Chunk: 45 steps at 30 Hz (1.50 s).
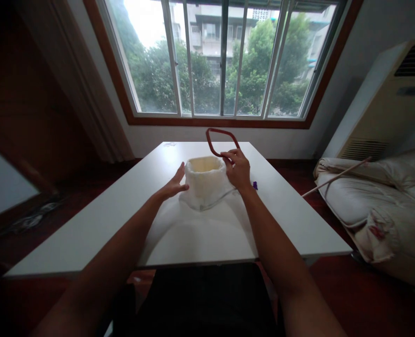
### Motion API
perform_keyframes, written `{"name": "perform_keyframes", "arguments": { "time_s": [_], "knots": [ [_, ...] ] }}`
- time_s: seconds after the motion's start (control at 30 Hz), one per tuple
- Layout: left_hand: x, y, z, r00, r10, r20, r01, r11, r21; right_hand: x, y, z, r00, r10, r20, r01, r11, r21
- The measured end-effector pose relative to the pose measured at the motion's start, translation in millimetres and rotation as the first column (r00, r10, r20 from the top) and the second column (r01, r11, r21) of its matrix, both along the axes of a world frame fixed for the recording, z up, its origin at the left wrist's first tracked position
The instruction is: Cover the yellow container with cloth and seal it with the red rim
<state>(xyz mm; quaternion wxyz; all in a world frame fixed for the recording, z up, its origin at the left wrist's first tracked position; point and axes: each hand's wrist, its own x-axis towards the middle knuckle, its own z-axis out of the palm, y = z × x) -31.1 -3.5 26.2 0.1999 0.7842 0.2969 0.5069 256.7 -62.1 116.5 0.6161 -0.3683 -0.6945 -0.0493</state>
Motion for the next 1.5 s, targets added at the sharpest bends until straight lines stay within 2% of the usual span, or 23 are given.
{"name": "perform_keyframes", "arguments": {
  "time_s": [0.1, 0.23, 0.37, 0.47, 0.6, 0.67, 0.8, 0.93, 1.03, 1.3, 1.5],
  "knots": [
    [-6, -8, 17.4, 0.996, 0.073, 0.043, -0.071, 0.997, -0.035, -21, -11, 1.2, 0.994, 0.083, 0.071, -0.084, 0.996, 0.009],
    [14, -31, 36.7, 0.963, 0.224, 0.151, -0.245, 0.959, 0.140, -34, -19, -2.4, 0.975, 0.091, 0.204, -0.092, 0.996, -0.005],
    [39, -51, 44.7, 0.964, 0.254, 0.084, -0.267, 0.927, 0.262, -37, -21, -8.4, 0.954, 0.086, 0.288, -0.077, 0.996, -0.043],
    [48, -57, 45.4, 0.964, 0.257, 0.062, -0.263, 0.909, 0.324, -37, -19, -12.0, 0.942, 0.111, 0.318, -0.096, 0.993, -0.063],
    [49, -55, 42.0, 0.963, 0.256, 0.079, -0.268, 0.909, 0.318, -35, -18, -13.4, 0.949, 0.176, 0.262, -0.165, 0.984, -0.063],
    [49, -53, 39.1, 0.964, 0.251, 0.082, -0.264, 0.918, 0.295, -30, -15, -13.8, 0.972, 0.151, 0.181, -0.148, 0.988, -0.033],
    [49, -49, 34.3, 0.964, 0.254, 0.082, -0.266, 0.933, 0.243, -12, 1, -20.4, 0.999, 0.038, 0.031, -0.038, 0.999, 0.005],
    [50, -48, 33.4, 0.964, 0.249, 0.091, -0.263, 0.936, 0.232, -1, 18, -33.5, 0.997, 0.080, -0.015, -0.081, 0.992, -0.101],
    [50, -49, 34.4, 0.965, 0.249, 0.084, -0.262, 0.931, 0.255, -3, 20, -38.3, 0.989, 0.134, -0.069, -0.143, 0.977, -0.157],
    [51, -50, 36.1, 0.968, 0.235, 0.086, -0.250, 0.932, 0.262, -8, 3, -28.6, 0.990, 0.122, -0.069, -0.124, 0.992, -0.017],
    [52, -52, 39.8, 0.962, 0.247, 0.116, -0.272, 0.911, 0.311, -6, 6, -30.6, 0.992, 0.113, -0.056, -0.113, 0.994, -0.007]
  ]
}}
